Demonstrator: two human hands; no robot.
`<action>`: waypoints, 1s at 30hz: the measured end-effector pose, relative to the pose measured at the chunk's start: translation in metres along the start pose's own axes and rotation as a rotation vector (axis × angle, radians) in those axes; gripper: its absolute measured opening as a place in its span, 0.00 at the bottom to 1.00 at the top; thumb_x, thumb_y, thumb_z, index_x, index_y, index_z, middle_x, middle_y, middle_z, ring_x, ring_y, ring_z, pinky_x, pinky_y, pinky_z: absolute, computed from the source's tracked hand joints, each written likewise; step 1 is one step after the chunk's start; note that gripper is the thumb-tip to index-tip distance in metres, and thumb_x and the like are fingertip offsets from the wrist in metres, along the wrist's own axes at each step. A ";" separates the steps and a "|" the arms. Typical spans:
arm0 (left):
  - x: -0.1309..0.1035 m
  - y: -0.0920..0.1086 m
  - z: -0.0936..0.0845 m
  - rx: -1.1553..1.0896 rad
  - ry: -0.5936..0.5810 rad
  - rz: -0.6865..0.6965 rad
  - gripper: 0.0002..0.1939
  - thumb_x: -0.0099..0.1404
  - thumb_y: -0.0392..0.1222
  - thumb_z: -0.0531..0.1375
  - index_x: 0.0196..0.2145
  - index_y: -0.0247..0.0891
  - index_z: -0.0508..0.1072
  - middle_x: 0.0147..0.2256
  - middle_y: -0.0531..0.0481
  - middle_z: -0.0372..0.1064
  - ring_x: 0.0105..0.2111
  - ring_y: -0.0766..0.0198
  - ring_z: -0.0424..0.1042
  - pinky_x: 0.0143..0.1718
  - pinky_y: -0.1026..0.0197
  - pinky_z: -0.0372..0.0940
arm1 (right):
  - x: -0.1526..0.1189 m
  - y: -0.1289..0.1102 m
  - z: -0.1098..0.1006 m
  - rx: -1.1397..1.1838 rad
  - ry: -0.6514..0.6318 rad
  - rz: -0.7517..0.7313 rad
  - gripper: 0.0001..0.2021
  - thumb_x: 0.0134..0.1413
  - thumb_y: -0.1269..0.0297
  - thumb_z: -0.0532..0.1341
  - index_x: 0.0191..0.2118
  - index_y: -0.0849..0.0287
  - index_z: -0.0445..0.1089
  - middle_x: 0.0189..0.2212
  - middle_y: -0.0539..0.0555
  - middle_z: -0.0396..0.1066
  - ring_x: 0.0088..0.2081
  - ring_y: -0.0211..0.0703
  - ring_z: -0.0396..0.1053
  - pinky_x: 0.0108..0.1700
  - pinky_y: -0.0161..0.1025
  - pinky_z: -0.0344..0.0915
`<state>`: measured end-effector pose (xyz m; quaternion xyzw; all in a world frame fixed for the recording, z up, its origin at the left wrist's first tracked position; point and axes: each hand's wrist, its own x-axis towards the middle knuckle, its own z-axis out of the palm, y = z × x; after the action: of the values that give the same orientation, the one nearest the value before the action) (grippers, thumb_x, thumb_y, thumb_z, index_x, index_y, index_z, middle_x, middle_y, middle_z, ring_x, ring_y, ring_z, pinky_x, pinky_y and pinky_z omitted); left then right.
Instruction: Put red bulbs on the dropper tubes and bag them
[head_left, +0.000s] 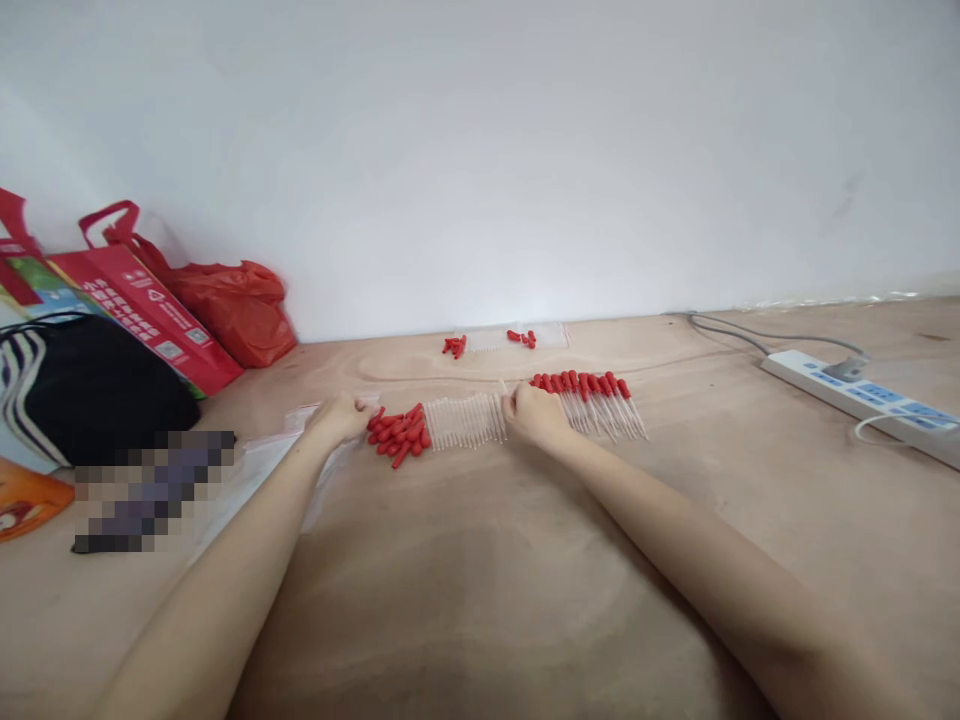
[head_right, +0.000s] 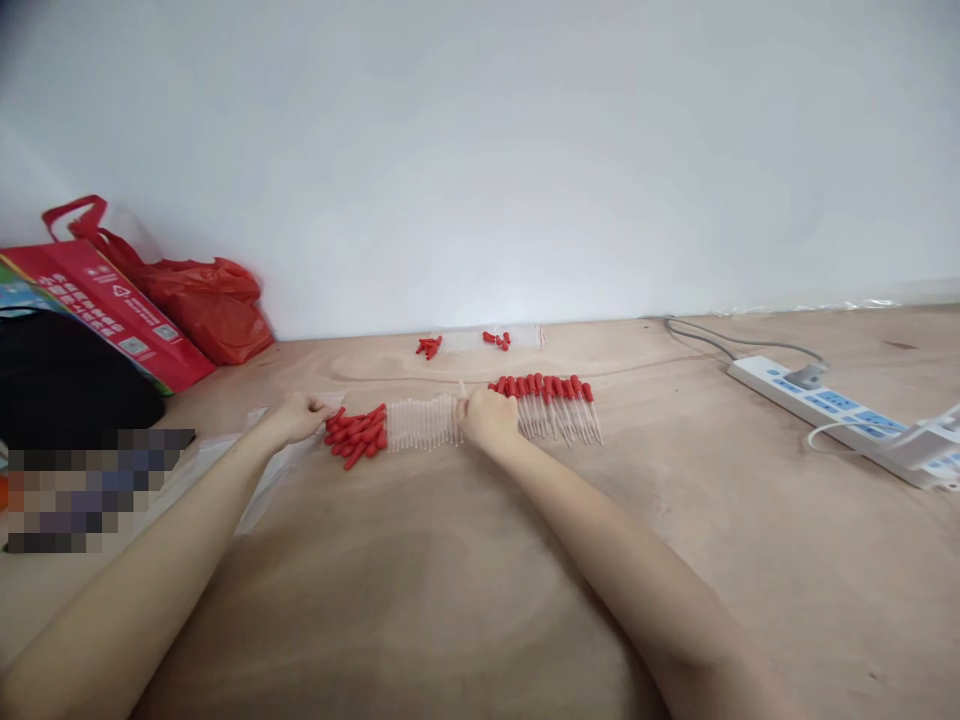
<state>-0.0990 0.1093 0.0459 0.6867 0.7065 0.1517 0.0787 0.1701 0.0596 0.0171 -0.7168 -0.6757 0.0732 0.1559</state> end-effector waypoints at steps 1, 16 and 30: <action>-0.002 0.005 -0.004 0.030 0.022 -0.026 0.17 0.52 0.43 0.56 0.10 0.38 0.63 0.11 0.52 0.54 0.16 0.60 0.60 0.21 0.62 0.48 | -0.003 0.006 -0.001 0.019 0.036 -0.032 0.16 0.56 0.62 0.45 0.39 0.67 0.65 0.35 0.64 0.70 0.37 0.49 0.67 0.36 0.40 0.54; -0.110 0.111 0.068 0.174 0.197 0.964 0.10 0.63 0.39 0.52 0.26 0.35 0.68 0.28 0.48 0.68 0.30 0.61 0.65 0.34 0.57 0.55 | -0.078 0.102 0.001 0.149 0.186 -0.623 0.06 0.58 0.68 0.46 0.31 0.58 0.56 0.29 0.51 0.67 0.31 0.39 0.63 0.41 0.41 0.48; -0.113 0.105 0.082 -0.145 0.104 0.941 0.09 0.64 0.39 0.51 0.33 0.38 0.70 0.34 0.49 0.69 0.37 0.61 0.65 0.39 0.57 0.58 | -0.082 0.088 0.002 0.181 0.216 -0.668 0.08 0.58 0.68 0.49 0.38 0.58 0.64 0.31 0.52 0.69 0.33 0.38 0.64 0.42 0.41 0.48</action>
<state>0.0319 0.0071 -0.0088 0.9163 0.3096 0.2538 0.0139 0.2460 -0.0247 -0.0218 -0.4436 -0.8429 0.0014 0.3045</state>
